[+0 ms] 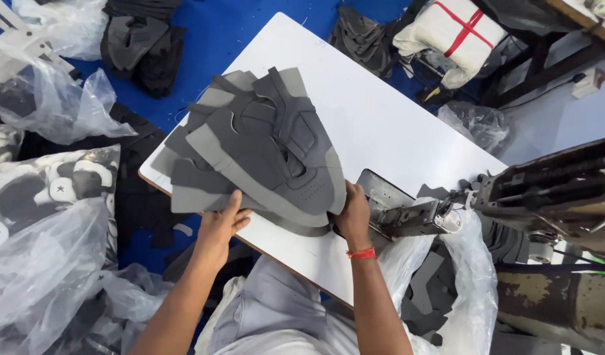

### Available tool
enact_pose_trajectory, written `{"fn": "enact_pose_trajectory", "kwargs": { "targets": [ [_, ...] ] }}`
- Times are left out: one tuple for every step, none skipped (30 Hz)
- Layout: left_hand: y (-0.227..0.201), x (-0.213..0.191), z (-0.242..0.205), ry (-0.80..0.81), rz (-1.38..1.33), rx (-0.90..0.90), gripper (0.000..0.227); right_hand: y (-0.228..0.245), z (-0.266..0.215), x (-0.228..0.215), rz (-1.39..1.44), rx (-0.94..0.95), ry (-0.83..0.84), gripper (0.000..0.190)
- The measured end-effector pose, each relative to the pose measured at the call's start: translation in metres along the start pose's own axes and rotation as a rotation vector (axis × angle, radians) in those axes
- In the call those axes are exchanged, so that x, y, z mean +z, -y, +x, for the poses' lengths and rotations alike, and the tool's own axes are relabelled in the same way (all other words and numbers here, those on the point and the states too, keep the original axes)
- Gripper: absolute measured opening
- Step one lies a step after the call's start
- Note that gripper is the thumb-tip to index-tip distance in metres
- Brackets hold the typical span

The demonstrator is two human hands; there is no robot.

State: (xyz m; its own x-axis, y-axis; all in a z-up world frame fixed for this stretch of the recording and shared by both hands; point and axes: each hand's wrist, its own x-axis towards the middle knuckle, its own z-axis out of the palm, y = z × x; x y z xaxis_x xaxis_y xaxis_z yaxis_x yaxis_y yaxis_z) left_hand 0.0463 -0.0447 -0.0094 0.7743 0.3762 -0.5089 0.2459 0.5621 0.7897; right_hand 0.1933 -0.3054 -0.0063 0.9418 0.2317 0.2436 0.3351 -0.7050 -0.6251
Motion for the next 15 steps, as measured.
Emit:
{"fn": "enact_pose_trajectory", "kwargs": {
  "targets": [
    [-0.005,0.003,0.006,0.006,-0.003,0.001,0.063,-0.006,-0.002,0.003,-0.005,-0.001,-0.004,0.049],
    [-0.010,0.007,0.012,-0.010,-0.052,0.038,0.064,-0.013,-0.004,0.006,-0.039,0.031,0.033,0.045],
    [-0.014,0.011,0.017,-0.027,-0.100,0.070,0.065,-0.021,-0.008,0.008,-0.072,0.066,0.073,0.045],
    [-0.023,0.013,0.022,-0.022,-0.101,0.066,0.065,-0.008,-0.008,0.007,-0.078,0.069,0.070,0.045],
    [-0.034,0.014,0.027,-0.052,-0.106,0.090,0.068,0.005,-0.011,0.008,-0.049,0.092,0.106,0.037],
    [-0.044,0.014,0.031,-0.081,-0.110,0.115,0.071,0.019,-0.014,0.008,-0.019,0.116,0.142,0.031],
    [-0.042,0.005,0.056,-0.076,-0.109,0.112,0.071,0.032,-0.016,0.009,-0.021,0.120,0.138,0.031],
    [-0.040,-0.004,0.080,-0.109,-0.071,0.218,0.076,0.045,-0.019,0.010,0.064,0.217,0.187,0.030],
    [-0.038,-0.015,0.104,-0.147,-0.034,0.326,0.080,0.059,-0.021,0.013,0.153,0.310,0.242,0.030],
    [-0.050,-0.017,0.113,-0.148,-0.033,0.326,0.080,0.064,-0.024,0.019,0.153,0.310,0.243,0.030],
    [-0.063,-0.018,0.122,-0.128,0.015,0.345,0.081,0.070,-0.027,0.025,0.224,0.277,0.275,0.028],
    [-0.075,-0.020,0.130,-0.107,0.063,0.363,0.082,0.077,-0.030,0.031,0.294,0.244,0.308,0.029],
    [-0.090,-0.016,0.129,-0.104,0.065,0.368,0.082,0.078,-0.030,0.035,0.296,0.242,0.303,0.029],
    [-0.105,-0.011,0.129,-0.087,0.081,0.355,0.084,0.079,-0.030,0.040,0.226,0.173,0.249,0.031],
    [-0.120,-0.008,0.127,-0.076,0.096,0.344,0.087,0.082,-0.029,0.045,0.157,0.101,0.199,0.034]
  ]
}}
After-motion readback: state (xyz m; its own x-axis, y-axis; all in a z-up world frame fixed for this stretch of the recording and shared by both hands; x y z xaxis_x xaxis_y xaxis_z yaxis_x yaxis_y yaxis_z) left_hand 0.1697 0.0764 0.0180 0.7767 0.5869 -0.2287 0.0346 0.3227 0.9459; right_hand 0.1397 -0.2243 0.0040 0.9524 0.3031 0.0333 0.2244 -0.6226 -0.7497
